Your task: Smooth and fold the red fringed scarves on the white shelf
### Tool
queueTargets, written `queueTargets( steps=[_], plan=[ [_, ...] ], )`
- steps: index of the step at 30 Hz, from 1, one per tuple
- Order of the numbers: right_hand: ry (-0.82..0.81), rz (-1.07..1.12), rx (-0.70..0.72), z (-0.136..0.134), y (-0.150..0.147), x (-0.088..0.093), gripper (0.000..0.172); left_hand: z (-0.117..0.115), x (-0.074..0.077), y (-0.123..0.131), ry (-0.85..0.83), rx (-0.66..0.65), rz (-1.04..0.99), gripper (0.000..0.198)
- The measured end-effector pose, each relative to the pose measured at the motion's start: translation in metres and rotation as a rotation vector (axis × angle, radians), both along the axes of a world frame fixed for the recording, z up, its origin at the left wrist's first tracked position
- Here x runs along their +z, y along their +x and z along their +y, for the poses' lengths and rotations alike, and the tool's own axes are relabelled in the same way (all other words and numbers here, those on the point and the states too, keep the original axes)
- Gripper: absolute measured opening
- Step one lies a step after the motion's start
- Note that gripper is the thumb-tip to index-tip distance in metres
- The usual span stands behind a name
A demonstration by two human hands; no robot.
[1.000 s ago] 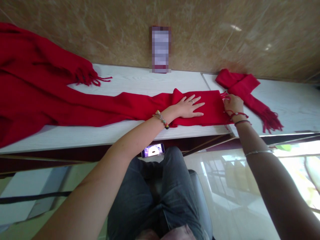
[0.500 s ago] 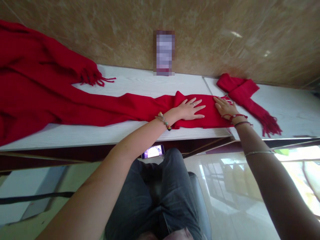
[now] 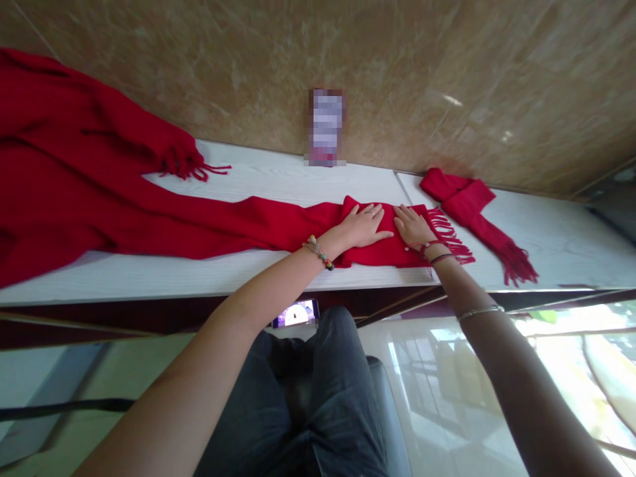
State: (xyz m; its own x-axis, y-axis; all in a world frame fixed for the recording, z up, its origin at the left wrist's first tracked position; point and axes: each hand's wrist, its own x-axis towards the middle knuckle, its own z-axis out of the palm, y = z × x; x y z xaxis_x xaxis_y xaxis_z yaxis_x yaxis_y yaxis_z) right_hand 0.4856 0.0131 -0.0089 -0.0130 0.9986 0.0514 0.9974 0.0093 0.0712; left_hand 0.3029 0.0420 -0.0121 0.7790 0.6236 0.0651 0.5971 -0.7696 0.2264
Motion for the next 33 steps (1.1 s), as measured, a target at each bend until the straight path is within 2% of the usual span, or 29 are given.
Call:
queueTargets(
  steps=[4,6,8,11,15,19,23,25,28,31,33],
  plan=[
    [0.008,0.012,-0.009,-0.004,0.010,-0.010,0.053,0.009,0.004,-0.010,0.063,0.081,-0.091,0.056],
    [0.016,0.006,-0.035,-0.004,0.017,-0.011,0.054,0.013,0.004,-0.023,0.095,0.098,-0.155,0.052],
    [0.033,0.006,-0.054,-0.003,0.020,-0.011,0.054,0.015,0.002,-0.045,0.087,0.119,-0.162,0.054],
    [0.058,0.015,-0.046,-0.001,0.022,-0.013,0.054,0.017,-0.006,-0.090,-0.012,0.125,-0.001,0.062],
    [0.080,0.049,-0.044,-0.001,0.020,-0.016,0.051,0.019,-0.010,-0.135,0.079,0.057,0.077,0.054],
    [0.029,0.068,-0.086,-0.002,0.017,-0.012,0.052,0.015,-0.001,-0.142,0.172,-0.033,0.046,0.045],
    [0.019,-0.004,-0.107,0.000,-0.001,0.002,0.050,0.010,0.008,-0.140,0.176,-0.125,-0.036,0.042],
    [0.091,0.000,-0.045,0.005,-0.022,0.010,0.048,0.009,0.009,-0.142,0.167,-0.134,-0.081,0.039],
    [0.168,0.159,0.175,0.016,-0.068,0.014,0.047,0.011,0.011,-0.149,0.190,-0.108,-0.201,0.036],
    [0.182,0.329,0.488,0.026,-0.111,0.007,0.042,0.015,0.015,-0.161,0.264,-0.034,-0.332,0.036],
    [0.180,0.411,0.621,0.031,-0.128,-0.004,0.038,0.020,0.017,-0.172,0.317,0.027,-0.391,0.035]
  ],
)
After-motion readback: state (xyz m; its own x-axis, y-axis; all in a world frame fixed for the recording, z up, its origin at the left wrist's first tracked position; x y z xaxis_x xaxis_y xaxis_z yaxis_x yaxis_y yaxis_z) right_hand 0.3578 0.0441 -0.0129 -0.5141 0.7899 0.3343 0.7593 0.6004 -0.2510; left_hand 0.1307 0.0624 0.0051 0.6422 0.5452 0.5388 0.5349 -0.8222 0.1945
